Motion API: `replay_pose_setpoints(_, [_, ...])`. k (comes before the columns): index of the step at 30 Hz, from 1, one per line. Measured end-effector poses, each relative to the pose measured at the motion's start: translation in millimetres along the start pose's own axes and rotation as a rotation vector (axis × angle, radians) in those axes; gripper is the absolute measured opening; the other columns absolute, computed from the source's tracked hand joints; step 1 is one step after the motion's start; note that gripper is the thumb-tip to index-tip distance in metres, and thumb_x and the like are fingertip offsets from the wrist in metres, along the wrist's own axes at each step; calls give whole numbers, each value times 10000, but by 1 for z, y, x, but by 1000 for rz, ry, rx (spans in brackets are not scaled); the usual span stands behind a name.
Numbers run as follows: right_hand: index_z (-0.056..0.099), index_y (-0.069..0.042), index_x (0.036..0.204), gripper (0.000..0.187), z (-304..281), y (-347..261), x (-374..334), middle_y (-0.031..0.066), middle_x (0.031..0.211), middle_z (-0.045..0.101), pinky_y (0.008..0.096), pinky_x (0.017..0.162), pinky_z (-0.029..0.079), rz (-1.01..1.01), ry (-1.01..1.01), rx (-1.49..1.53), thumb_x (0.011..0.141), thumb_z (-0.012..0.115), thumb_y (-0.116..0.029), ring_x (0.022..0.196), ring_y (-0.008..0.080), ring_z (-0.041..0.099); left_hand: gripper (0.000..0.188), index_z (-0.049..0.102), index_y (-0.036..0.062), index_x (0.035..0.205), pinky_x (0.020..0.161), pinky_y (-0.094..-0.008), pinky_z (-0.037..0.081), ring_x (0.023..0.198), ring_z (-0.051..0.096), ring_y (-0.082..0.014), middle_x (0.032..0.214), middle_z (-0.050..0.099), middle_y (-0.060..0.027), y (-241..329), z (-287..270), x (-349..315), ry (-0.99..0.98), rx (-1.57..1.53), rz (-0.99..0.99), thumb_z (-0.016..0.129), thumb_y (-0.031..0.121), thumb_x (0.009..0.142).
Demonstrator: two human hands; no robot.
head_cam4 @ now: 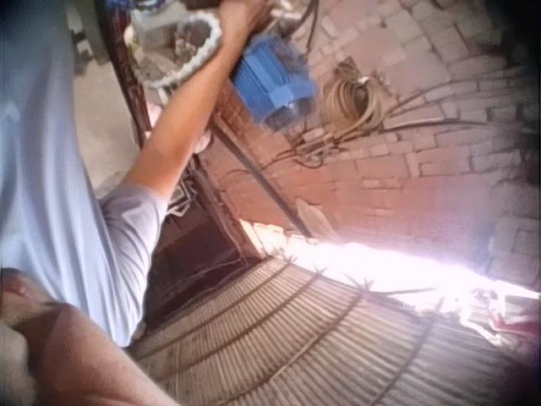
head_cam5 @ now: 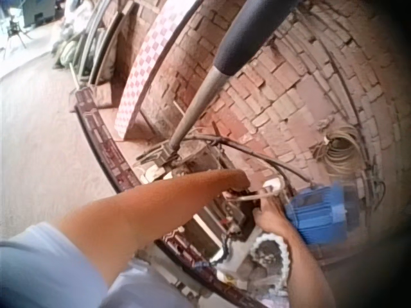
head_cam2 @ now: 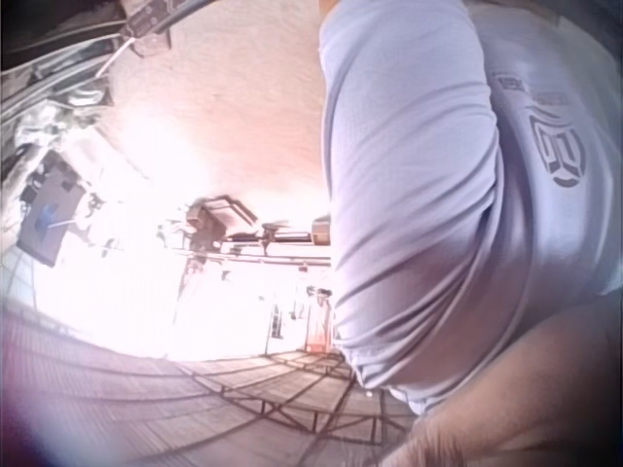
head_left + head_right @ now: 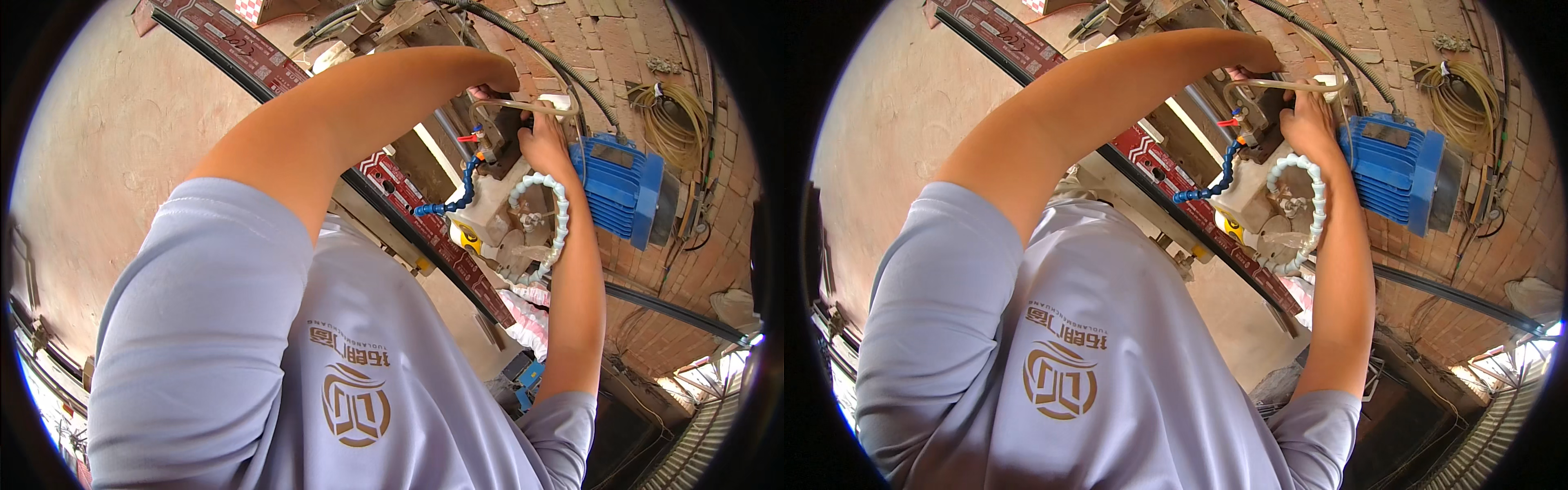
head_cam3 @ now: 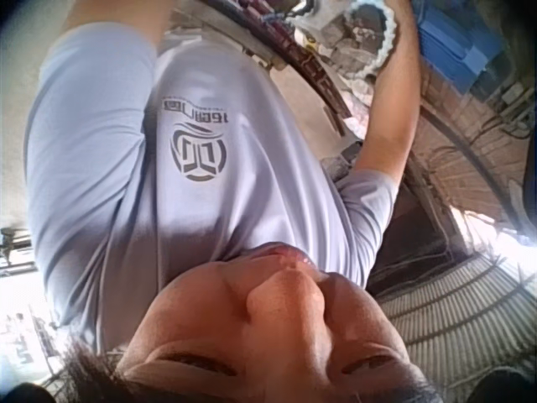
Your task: The person operates a metal bending machine to bend a long metal profile. They adjust the machine, feed the profile through, and then remove the bent piece. Finally, they carry the bent profile across the workshop and place it on a stack of similar profiles.
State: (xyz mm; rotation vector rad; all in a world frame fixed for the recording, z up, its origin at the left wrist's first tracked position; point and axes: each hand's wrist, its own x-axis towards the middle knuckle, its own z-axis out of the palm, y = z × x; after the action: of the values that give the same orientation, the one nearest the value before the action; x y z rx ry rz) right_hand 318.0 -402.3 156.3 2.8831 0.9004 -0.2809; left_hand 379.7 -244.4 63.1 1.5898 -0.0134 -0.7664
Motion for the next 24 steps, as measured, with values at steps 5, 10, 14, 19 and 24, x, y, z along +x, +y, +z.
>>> replay_pose_setpoints(5, [464,-23,1004,232,1,-3,1,219,1073,457,474,904,381,27,11,-2,784,525,-65,1063,440,467,473,590,25,726,409,-313,474,462,517,-171,592,535,-58,-2,2,-7,82,78,80,547,449,932])
replay_pose_setpoints(10, [477,-33,992,238,3,-2,2,212,1096,495,468,939,378,17,37,6,768,541,-82,1098,413,473,576,604,-15,663,429,-354,470,455,547,-212,567,559,-103,-3,3,-18,169,157,171,566,507,905])
replay_pose_setpoints(14, [476,-33,995,237,4,0,2,213,1092,498,469,943,375,14,54,-12,768,530,-73,1094,410,473,602,605,-24,647,446,-373,466,451,554,-229,557,564,-115,-4,1,-23,180,200,216,563,521,898])
replay_pose_setpoints(19, [461,-33,995,226,5,1,2,211,1083,472,456,942,372,-11,60,13,776,512,-56,1090,420,462,593,634,-23,694,492,-379,484,465,566,-242,554,579,-129,-5,0,-22,176,249,211,557,531,893])
replay_pose_setpoints(24, [457,-30,987,216,4,-1,2,209,1077,462,446,951,365,-2,54,13,777,503,-50,1089,424,455,671,648,10,891,540,-384,496,639,615,-206,770,639,-134,-12,1,-28,168,35,365,468,656,890])
